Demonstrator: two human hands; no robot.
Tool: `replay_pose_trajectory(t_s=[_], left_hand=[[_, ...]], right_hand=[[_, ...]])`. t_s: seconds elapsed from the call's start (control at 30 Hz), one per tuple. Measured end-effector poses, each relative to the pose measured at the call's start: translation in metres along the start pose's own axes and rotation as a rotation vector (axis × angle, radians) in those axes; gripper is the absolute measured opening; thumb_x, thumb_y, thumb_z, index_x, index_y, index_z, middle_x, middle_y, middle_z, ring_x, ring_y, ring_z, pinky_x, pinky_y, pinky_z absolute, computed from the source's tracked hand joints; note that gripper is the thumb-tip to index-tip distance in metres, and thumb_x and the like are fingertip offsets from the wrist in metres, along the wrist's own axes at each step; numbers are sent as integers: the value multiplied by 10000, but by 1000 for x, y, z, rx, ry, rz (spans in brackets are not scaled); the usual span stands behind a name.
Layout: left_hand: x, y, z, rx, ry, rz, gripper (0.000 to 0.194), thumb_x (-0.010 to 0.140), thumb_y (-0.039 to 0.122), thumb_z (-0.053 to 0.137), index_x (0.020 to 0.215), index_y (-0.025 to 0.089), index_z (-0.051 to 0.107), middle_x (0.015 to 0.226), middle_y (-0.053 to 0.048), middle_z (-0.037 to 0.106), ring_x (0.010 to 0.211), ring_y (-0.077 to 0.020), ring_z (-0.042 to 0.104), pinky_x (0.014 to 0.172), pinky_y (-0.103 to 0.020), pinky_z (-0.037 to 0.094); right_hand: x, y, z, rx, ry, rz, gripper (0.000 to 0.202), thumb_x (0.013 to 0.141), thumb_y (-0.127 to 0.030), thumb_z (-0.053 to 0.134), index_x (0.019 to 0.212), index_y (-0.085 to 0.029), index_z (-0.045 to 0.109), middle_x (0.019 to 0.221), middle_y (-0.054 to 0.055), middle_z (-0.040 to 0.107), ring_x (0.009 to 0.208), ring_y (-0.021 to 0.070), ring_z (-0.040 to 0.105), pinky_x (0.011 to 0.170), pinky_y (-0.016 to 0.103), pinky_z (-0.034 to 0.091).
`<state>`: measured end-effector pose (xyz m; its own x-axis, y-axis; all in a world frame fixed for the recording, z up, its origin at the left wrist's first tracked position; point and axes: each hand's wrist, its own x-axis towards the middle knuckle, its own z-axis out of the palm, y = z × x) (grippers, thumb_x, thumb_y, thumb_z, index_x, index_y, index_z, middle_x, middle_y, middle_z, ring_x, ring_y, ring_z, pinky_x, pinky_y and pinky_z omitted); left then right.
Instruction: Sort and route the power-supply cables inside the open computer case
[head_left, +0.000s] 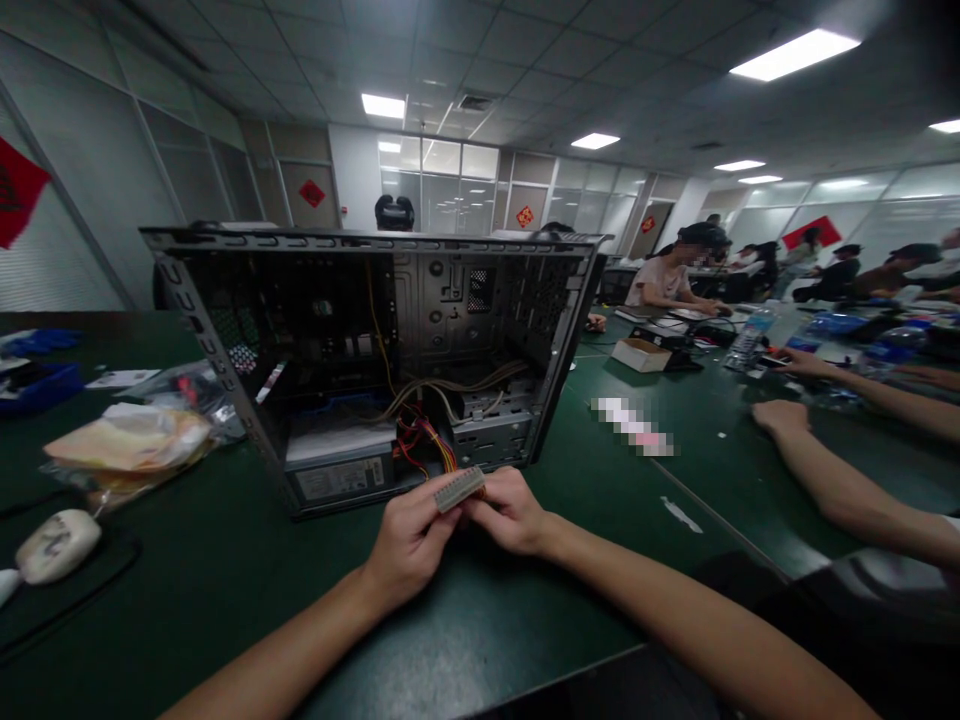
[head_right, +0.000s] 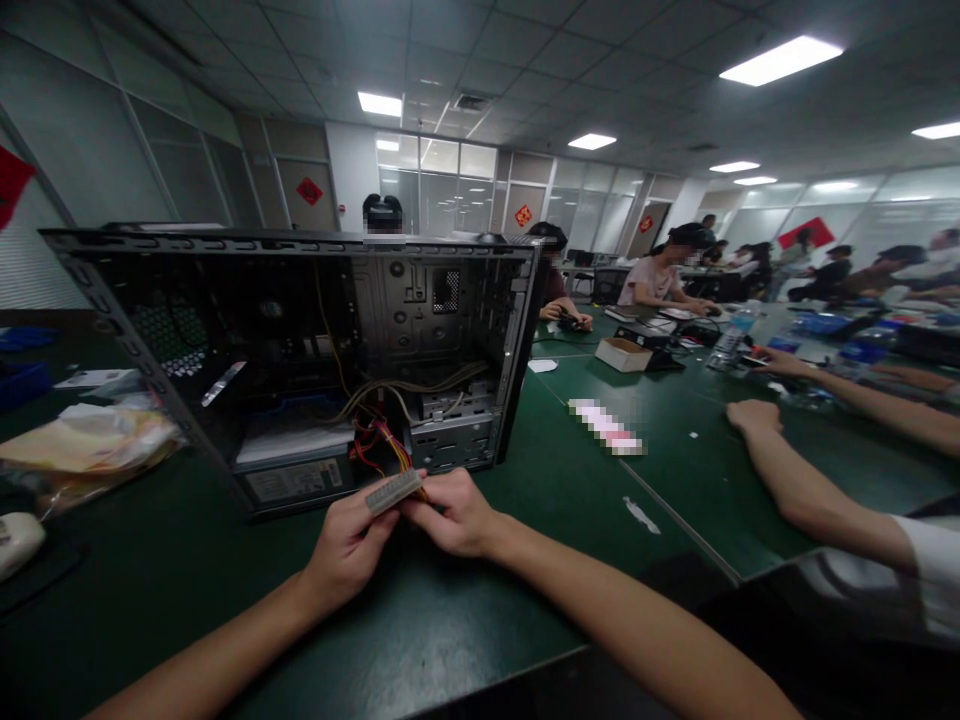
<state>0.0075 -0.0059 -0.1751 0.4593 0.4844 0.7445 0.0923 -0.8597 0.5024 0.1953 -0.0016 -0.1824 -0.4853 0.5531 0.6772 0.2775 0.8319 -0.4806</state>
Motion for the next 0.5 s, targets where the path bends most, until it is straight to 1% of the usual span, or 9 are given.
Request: replay_pose_trajectory(t_s=[0.03, 0.1, 0.17, 0.2, 0.27, 0.37, 0.43, 0.5], left_hand=[[-1, -1, 0, -3, 10, -17, 326, 969, 211, 450, 1222, 162, 649, 1139, -122, 719, 1004, -206, 692, 887, -325, 549], [-2, -1, 1, -15, 34, -92, 321, 978, 264, 441, 1126, 149, 702, 964, -101, 751, 835, -192, 706, 786, -297, 564], [-4, 0, 1, -29, 63, -196, 352, 986, 305, 428, 1019, 137, 736, 802, -77, 732, 698, -176, 672, 705, -276, 551], [-4, 1, 1, -36, 78, -246, 364, 987, 317, 428, 980, 133, 743, 753, -67, 715, 661, -171, 650, 685, -270, 539], [-5, 2, 2, -60, 99, -314, 367, 983, 328, 440, 937, 134, 747, 710, -53, 689, 630, -166, 620, 675, -265, 523], [-4, 3, 5, -119, 120, -367, 353, 976, 328, 456, 902, 142, 747, 683, -31, 667, 610, -158, 595, 681, -260, 513], [-3, 4, 6, -163, 143, -400, 336, 970, 330, 468, 914, 140, 740, 710, -28, 671, 641, -162, 602, 686, -255, 511], [-2, 5, 7, -195, 173, -433, 325, 961, 341, 483, 910, 135, 730, 742, -32, 678, 675, -169, 608, 683, -250, 508]], right_hand=[[1, -2, -1, 7, 2, 3, 356, 968, -292, 441, 668, -177, 595, 604, 36, 635, 542, 132, 581, 567, 235, 468], [4, -5, -3, 7, -2, 12, 376, 975, -319, 431, 674, -177, 606, 621, 43, 644, 555, 136, 587, 572, 241, 472], [6, -8, -4, 12, -5, 40, 398, 982, -341, 415, 680, -175, 615, 648, 50, 658, 574, 138, 599, 585, 243, 479], [7, -10, -5, 18, -5, 56, 408, 984, -347, 412, 679, -173, 619, 658, 53, 663, 585, 139, 606, 593, 244, 483], [8, -11, -6, 36, 3, 73, 425, 990, -353, 408, 673, -168, 622, 661, 54, 667, 593, 140, 615, 601, 242, 482], [9, -10, -5, 42, 12, 69, 432, 996, -350, 403, 669, -168, 618, 650, 48, 661, 587, 136, 610, 594, 238, 470], [8, -8, -5, 2, 12, 36, 419, 996, -335, 397, 666, -175, 599, 627, 38, 637, 562, 129, 583, 573, 237, 449], [8, -6, -4, -81, 19, -35, 404, 991, -309, 393, 644, -186, 560, 575, 21, 584, 512, 122, 526, 542, 243, 417]])
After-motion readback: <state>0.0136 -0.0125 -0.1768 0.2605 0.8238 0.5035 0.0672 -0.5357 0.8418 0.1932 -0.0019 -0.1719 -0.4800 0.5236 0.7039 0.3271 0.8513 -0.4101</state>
